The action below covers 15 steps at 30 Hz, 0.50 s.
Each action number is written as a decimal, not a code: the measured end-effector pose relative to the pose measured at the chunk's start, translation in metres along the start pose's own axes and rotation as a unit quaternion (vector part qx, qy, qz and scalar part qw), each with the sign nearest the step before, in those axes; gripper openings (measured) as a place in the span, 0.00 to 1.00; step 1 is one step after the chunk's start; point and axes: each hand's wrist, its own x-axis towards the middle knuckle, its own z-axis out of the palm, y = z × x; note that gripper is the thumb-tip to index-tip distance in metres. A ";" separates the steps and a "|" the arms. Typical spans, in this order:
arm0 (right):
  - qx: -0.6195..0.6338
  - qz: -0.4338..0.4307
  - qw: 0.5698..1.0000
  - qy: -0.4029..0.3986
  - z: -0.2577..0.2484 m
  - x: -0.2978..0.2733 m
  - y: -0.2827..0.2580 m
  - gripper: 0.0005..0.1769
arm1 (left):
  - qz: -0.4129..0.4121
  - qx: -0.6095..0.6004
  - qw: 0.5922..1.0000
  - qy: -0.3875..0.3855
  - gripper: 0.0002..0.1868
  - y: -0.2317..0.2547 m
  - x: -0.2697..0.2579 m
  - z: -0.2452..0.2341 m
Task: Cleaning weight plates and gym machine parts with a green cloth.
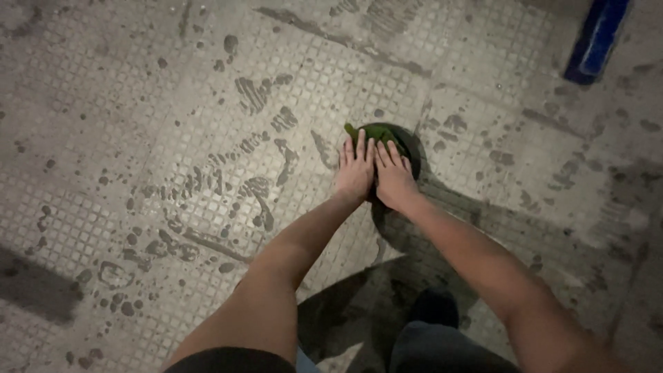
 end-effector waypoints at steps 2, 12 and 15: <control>0.028 -0.022 0.998 0.056 0.017 0.010 0.020 0.40 | 0.030 0.015 0.994 0.105 0.43 -0.011 0.034 0.047; 0.137 -0.090 0.971 0.173 0.029 0.045 0.042 0.48 | 0.098 0.111 0.970 0.191 0.35 -0.018 0.066 0.076; 0.435 0.010 0.890 0.139 0.007 0.058 0.026 0.37 | 0.086 0.155 0.972 0.154 0.37 -0.022 0.075 0.040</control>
